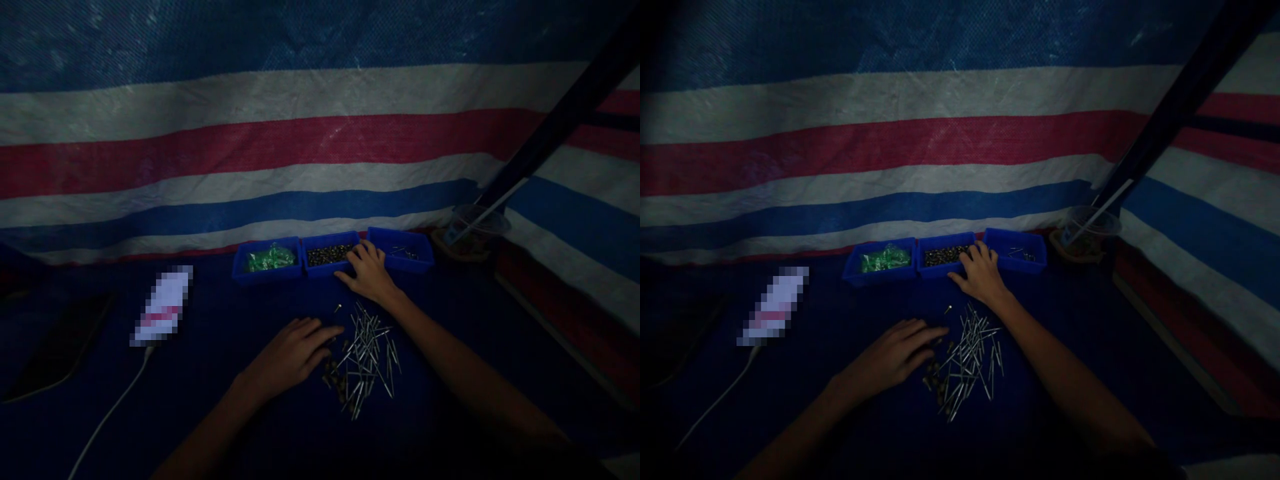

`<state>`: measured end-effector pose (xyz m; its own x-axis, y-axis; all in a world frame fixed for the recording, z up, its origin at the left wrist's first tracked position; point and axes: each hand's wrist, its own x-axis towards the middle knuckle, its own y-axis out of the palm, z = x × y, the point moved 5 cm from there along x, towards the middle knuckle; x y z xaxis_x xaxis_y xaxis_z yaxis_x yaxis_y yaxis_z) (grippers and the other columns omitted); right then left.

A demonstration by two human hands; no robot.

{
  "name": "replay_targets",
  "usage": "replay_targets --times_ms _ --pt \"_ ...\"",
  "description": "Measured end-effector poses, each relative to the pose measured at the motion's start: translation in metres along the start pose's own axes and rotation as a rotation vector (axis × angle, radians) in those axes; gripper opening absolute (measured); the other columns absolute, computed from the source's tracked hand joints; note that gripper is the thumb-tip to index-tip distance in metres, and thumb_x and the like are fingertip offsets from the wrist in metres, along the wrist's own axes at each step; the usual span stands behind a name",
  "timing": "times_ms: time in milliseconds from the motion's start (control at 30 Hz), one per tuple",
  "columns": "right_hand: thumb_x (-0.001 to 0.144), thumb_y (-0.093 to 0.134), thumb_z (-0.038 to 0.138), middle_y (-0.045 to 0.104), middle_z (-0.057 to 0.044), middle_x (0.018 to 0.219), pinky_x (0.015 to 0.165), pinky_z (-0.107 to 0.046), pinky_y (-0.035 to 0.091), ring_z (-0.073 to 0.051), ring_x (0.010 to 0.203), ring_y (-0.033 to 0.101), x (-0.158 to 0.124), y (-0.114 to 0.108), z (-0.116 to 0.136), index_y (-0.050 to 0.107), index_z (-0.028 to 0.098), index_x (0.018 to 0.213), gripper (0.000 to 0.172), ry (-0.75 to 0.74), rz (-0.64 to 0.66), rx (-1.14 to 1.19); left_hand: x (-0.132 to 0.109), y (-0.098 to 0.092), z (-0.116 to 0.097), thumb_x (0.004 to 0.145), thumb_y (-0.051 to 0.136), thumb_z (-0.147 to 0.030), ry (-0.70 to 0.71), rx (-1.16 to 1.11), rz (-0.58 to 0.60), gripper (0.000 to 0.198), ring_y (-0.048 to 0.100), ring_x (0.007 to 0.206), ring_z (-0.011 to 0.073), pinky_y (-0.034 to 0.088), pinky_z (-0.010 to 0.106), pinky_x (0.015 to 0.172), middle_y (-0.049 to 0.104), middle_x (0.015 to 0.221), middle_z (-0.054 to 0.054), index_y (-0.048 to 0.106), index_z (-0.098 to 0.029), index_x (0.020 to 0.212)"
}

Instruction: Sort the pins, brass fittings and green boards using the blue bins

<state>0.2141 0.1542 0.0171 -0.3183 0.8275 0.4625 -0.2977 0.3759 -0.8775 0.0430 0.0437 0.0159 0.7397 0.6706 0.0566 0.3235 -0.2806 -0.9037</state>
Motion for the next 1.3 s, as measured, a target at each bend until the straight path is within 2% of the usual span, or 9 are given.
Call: replay_targets --times_ms 100,267,500,700,833,900,1033,1167,1300 --pt "0.083 0.055 0.046 0.05 -0.016 0.121 0.089 -0.05 0.04 -0.033 0.118 0.043 -0.002 -0.006 -0.009 0.059 0.017 0.108 0.038 -0.033 -0.031 0.081 0.001 0.003 -0.001 0.093 0.047 -0.024 -0.018 0.034 -0.016 0.034 0.057 0.096 0.0192 0.044 0.039 0.091 0.06 0.101 0.004 0.053 -0.029 0.126" --pt "0.083 0.055 0.037 0.043 -0.02 0.129 0.092 -0.052 0.042 -0.032 0.118 0.044 -0.01 -0.013 -0.017 0.053 0.014 0.122 0.045 0.005 -0.155 0.119 0.005 0.006 0.001 0.093 0.046 -0.021 -0.051 0.03 -0.036 0.018 0.058 0.092 0.0189 0.044 0.039 0.088 0.061 0.097 0.003 0.06 -0.023 0.103" --pt "0.088 0.052 0.036 0.058 -0.017 0.114 0.092 -0.049 0.044 -0.029 0.109 0.049 -0.011 -0.01 -0.019 0.067 0.013 0.101 0.03 0.005 -0.167 0.119 0.006 -0.001 0.023 0.089 0.053 -0.025 -0.192 -0.322 -0.252 0.009 0.057 0.073 0.0129 0.045 0.025 0.069 0.061 0.081 0.0 0.058 -0.018 0.088" --pt "0.085 0.053 0.039 0.06 -0.015 0.113 0.09 -0.051 0.044 -0.029 0.107 0.052 -0.013 -0.022 -0.017 0.066 0.016 0.104 0.033 -0.02 -0.162 0.156 0.04 -0.037 0.046 0.087 0.048 -0.039 -0.395 -0.559 -0.518 0.029 0.052 0.061 0.0121 0.039 0.023 0.057 0.056 0.065 -0.002 0.058 -0.015 0.075" --pt "0.083 0.056 0.043 0.062 -0.012 0.113 0.092 -0.048 0.04 -0.03 0.114 0.048 -0.009 -0.06 0.002 0.059 0.017 0.115 0.042 -0.081 -0.211 0.175 0.08 -0.069 0.039 0.088 0.044 -0.044 -0.387 -0.524 -0.659 0.04 0.043 0.053 0.0105 0.032 0.023 0.053 0.044 0.053 -0.004 0.05 -0.016 0.06" --pt "0.086 0.053 0.039 0.063 -0.01 0.108 0.088 -0.043 0.04 -0.026 0.108 0.051 -0.005 -0.076 0.016 0.059 0.018 0.112 0.034 -0.131 -0.22 0.177 0.096 -0.076 0.031 0.087 0.047 -0.044 -0.334 -0.547 -0.698 0.04 0.041 0.053 0.01 0.031 0.023 0.054 0.042 0.053 -0.005 0.048 -0.017 0.058" --pt "0.092 0.043 0.028 0.065 -0.005 0.085 0.073 -0.035 0.038 -0.02 0.082 0.054 0.001 -0.081 0.036 0.063 0.019 0.095 0.022 -0.201 -0.168 0.134 0.103 -0.069 0.021 0.087 0.047 -0.043 -0.289 -0.605 -0.703 0.038 0.039 0.054 0.0097 0.031 0.023 0.053 0.04 0.055 -0.005 0.045 -0.017 0.059" --pt "0.092 0.044 0.028 0.064 -0.004 0.081 0.07 -0.034 0.035 -0.019 0.078 0.052 0.0 -0.076 0.041 0.064 0.019 0.091 0.022 -0.261 -0.136 0.113 0.085 -0.055 0.027 0.092 0.039 -0.041 -0.342 -0.558 -0.67 0.039 0.044 0.055 0.0107 0.034 0.023 0.055 0.045 0.056 -0.004 0.049 -0.017 0.062" --pt "0.093 0.042 0.026 0.064 -0.004 0.08 0.071 -0.034 0.035 -0.018 0.077 0.052 0.009 -0.1 0.034 0.065 0.018 0.091 0.024 -0.195 -0.289 0.186 0.066 -0.032 0.029 0.092 0.042 -0.033 -0.247 -0.439 -0.446 0.026 0.054 0.065 0.0133 0.043 0.026 0.063 0.058 0.07 0.0 0.061 -0.016 0.085"
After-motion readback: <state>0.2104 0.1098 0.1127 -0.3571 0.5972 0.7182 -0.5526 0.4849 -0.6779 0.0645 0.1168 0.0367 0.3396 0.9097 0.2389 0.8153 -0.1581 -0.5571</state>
